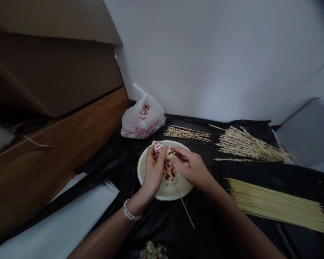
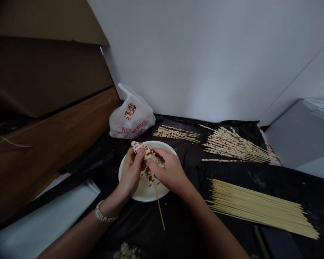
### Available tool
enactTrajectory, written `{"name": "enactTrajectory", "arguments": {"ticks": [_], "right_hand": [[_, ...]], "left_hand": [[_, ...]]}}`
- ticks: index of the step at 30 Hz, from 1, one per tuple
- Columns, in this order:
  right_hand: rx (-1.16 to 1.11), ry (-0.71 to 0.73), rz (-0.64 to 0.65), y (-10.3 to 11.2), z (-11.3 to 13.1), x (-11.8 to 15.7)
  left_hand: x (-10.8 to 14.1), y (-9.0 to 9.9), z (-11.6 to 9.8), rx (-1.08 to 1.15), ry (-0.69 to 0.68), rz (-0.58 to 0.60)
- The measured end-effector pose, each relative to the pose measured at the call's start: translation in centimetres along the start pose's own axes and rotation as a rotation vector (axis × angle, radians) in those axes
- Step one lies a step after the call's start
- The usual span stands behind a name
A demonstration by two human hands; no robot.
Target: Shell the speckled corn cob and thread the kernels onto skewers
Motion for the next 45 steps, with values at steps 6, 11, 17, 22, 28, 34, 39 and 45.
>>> {"name": "enactTrajectory", "arguments": {"ticks": [6,11,17,22,28,34,39,45], "right_hand": [[0.031,0.02,0.005,0.0,-0.3,-0.1],[0.059,0.029,0.031,0.0,-0.3,0.0],[0.108,0.049,0.09,0.1,0.4,0.1],[0.097,0.03,0.044,0.0,0.3,0.2],[0.004,-0.033,0.008,-0.3,-0.5,0.2],[0.086,-0.005,-0.02,-0.4,0.1,0.4],[0.169,0.027,-0.054,-0.3,0.2,0.6],[0.005,0.017,0.022,-0.4,-0.3,0.4]], "left_hand": [[0.6,-0.3,-0.6,0.024,-0.003,0.009],[0.6,-0.4,-0.6,0.018,0.001,0.017],[0.4,-0.2,-0.5,-0.017,-0.029,0.011],[0.5,-0.3,-0.8,-0.044,-0.06,0.002],[0.7,-0.2,-1.6,-0.041,-0.11,-0.004],[1.1,-0.4,-2.0,-0.078,-0.149,0.004],[1.7,-0.8,-1.6,-0.067,-0.135,0.068],[0.6,-0.3,-0.7,-0.005,-0.017,0.016]]}}
Point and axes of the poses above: each hand's wrist, its own x-axis away from the middle knuckle, its own y-axis out of the back of the hand, z = x × y, the point moved 4 cm from there along -x, towards the middle knuckle, and after that the axes turned 9 degrees about -x, right-handed, at the moved point
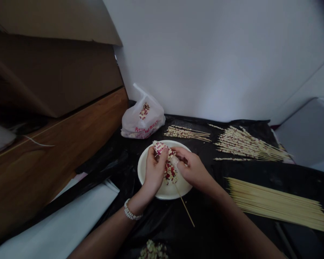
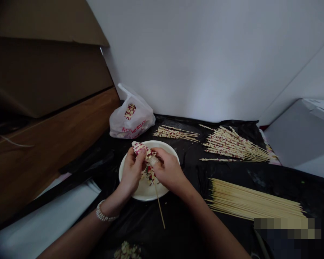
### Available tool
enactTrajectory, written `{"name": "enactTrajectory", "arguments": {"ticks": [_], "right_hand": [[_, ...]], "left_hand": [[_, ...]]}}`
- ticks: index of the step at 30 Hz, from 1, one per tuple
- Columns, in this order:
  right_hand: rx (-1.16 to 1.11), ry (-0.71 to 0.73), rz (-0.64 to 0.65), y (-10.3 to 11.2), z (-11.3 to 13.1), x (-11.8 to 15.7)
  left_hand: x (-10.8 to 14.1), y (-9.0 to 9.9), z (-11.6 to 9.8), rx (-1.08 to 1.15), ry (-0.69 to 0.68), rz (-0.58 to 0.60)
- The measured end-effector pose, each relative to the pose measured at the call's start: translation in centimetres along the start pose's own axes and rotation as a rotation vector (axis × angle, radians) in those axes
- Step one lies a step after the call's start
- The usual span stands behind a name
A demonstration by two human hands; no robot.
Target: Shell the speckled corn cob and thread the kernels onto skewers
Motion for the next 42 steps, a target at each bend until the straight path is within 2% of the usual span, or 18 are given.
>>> {"name": "enactTrajectory", "arguments": {"ticks": [2,5,16,22,31,38,42], "right_hand": [[-0.16,-0.042,0.029,-0.1,-0.1,-0.2],[-0.305,-0.125,0.016,-0.1,-0.4,-0.4],[-0.397,-0.229,-0.011,-0.1,-0.9,-0.4],[-0.429,-0.25,-0.026,-0.2,-1.0,-0.5],[-0.382,-0.183,-0.051,-0.7,-1.0,-0.5],[-0.193,-0.108,-0.118,-0.8,-1.4,0.1],[-0.059,-0.068,-0.082,0.0,-1.3,-0.1]], "left_hand": [[-0.3,0.1,0.4,0.019,0.05,-0.002],[-0.3,0.1,0.4,0.012,0.038,-0.014],[0.8,-0.2,-1.4,-0.038,-0.134,0.003],[1.0,-0.2,-1.4,-0.045,-0.143,0.008],[0.9,-0.1,-1.3,-0.09,-0.154,0.01],[1.6,-0.1,-0.8,-0.234,-0.228,0.039],[1.1,0.0,-0.7,-0.208,-0.197,0.034]]}}
Point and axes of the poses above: each hand's wrist, its own x-axis away from the middle knuckle, its own y-axis out of the back of the hand, z = x × y, the point moved 4 cm from there along -x, towards the middle knuckle, and after that the axes turned 9 degrees about -x, right-handed, at the moved point
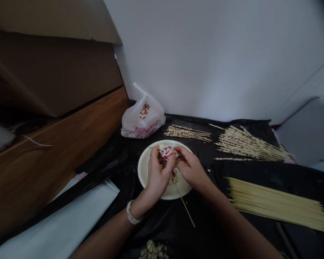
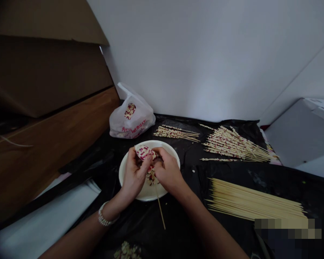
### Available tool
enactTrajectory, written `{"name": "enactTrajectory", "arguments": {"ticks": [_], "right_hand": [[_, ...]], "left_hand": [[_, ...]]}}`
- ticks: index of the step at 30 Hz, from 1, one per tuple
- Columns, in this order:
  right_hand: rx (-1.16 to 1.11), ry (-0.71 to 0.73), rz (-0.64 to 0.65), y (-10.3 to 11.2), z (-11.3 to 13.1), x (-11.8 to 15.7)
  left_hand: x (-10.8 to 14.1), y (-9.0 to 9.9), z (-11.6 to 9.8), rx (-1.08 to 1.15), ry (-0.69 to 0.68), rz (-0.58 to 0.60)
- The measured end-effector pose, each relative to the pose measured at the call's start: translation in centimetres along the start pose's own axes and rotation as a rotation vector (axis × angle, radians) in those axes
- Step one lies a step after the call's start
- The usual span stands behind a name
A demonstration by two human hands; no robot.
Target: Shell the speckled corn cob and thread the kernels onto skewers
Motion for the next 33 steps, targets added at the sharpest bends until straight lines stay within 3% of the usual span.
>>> {"name": "enactTrajectory", "arguments": {"ticks": [3,5,8,10,13,18,25,33], "right_hand": [[0.166,0.013,0.013,3.1,0.5,-0.5],[0.618,-0.026,0.077,5.8,0.4,-0.7],[0.818,-0.13,0.051,9.8,-0.8,-0.3],[0.915,-0.201,0.083,11.2,-2.1,0.6],[1.014,-0.277,0.143,11.2,-3.9,2.1],[1.146,-0.353,0.179,9.2,-5.5,3.2],[1.271,-0.389,0.145,8.0,-5.6,3.2],[1.241,-0.375,0.103,8.2,-5.9,3.4]], "left_hand": [[-0.8,0.2,0.0,0.071,0.061,-0.031],[-1.2,0.3,-0.1,0.096,0.09,-0.042],[-1.4,0.2,-0.2,0.12,0.116,-0.031],[-1.4,0.2,-0.2,0.136,0.125,-0.031],[-1.4,0.2,-0.1,0.157,0.137,-0.032],[-1.3,0.2,0.1,0.171,0.144,-0.028],[-1.7,0.2,1.5,0.229,0.226,-0.031],[-1.7,-0.1,2.0,0.409,0.374,-0.01]]}}
Point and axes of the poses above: each hand's wrist, its own x-axis away from the middle knuckle, its own y-axis out of the back of the hand, z = x × y, the point moved 4 cm from there along -x, towards the middle knuckle, and after that the axes turned 9 degrees about -x, right-handed, at the moved point
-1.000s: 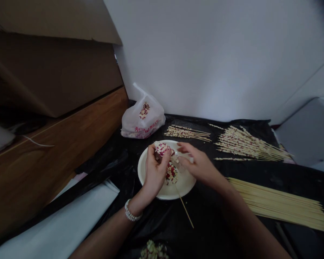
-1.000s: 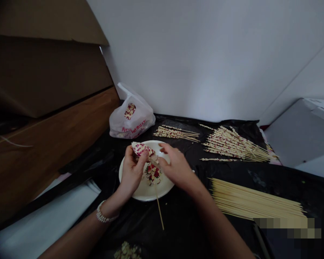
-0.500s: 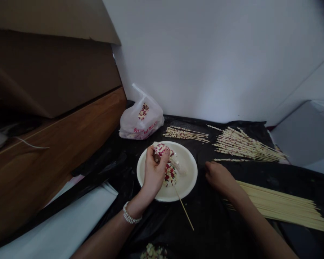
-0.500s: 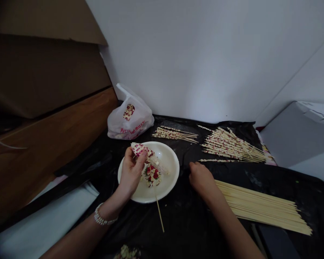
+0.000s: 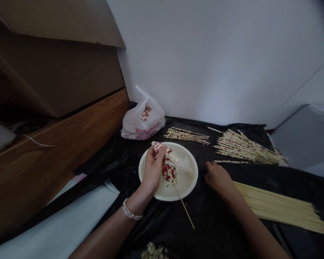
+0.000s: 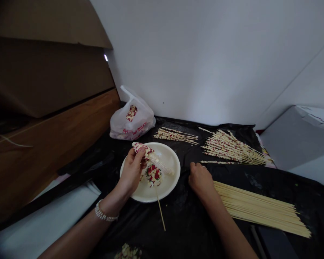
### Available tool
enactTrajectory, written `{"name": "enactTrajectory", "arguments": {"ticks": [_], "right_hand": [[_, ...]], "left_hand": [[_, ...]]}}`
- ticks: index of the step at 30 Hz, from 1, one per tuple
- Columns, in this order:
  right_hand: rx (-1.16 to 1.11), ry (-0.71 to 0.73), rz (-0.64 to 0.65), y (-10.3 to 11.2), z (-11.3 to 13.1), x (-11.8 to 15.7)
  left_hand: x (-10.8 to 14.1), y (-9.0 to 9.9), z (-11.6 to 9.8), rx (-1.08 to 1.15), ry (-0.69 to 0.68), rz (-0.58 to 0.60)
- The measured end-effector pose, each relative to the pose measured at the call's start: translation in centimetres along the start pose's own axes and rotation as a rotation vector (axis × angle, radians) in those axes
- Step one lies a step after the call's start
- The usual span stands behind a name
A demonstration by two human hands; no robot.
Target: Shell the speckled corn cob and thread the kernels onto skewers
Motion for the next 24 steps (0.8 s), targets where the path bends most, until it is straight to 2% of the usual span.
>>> {"name": "enactTrajectory", "arguments": {"ticks": [4,8,13,15,16,18,24], "right_hand": [[-0.108,0.035,-0.021,0.8,-0.8,-0.2],[-0.266,0.094,-0.045,3.2,-0.6,0.3],[-0.507,0.247,-0.002,6.1,2.7,1.5],[-0.752,0.383,0.04,6.7,4.8,1.7],[-0.805,0.443,0.045,6.9,5.7,1.6],[-0.839,0.512,-0.039,7.1,7.1,1.2],[-0.837,0.535,-0.218,5.6,9.5,0.0]], "left_hand": [[0.0,0.2,-0.1,-0.042,-0.018,-0.029],[-0.1,0.3,-0.4,-0.112,-0.098,-0.032],[0.3,0.4,-1.1,-0.187,-0.2,-0.041],[0.3,0.5,-1.1,-0.196,-0.198,-0.051],[0.2,0.5,-1.1,-0.196,-0.192,-0.056],[0.2,0.5,-1.0,-0.179,-0.184,-0.057],[0.1,0.4,-0.8,-0.137,-0.187,-0.043]]}}
Point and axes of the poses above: each hand's wrist, its own x-axis away from the middle knuckle, its own y-axis out of the back of the hand, z = x × y, the point moved 4 cm from there along -x, towards the middle knuckle, and after that the axes turned 9 degrees about -x, right-handed, at the moved point
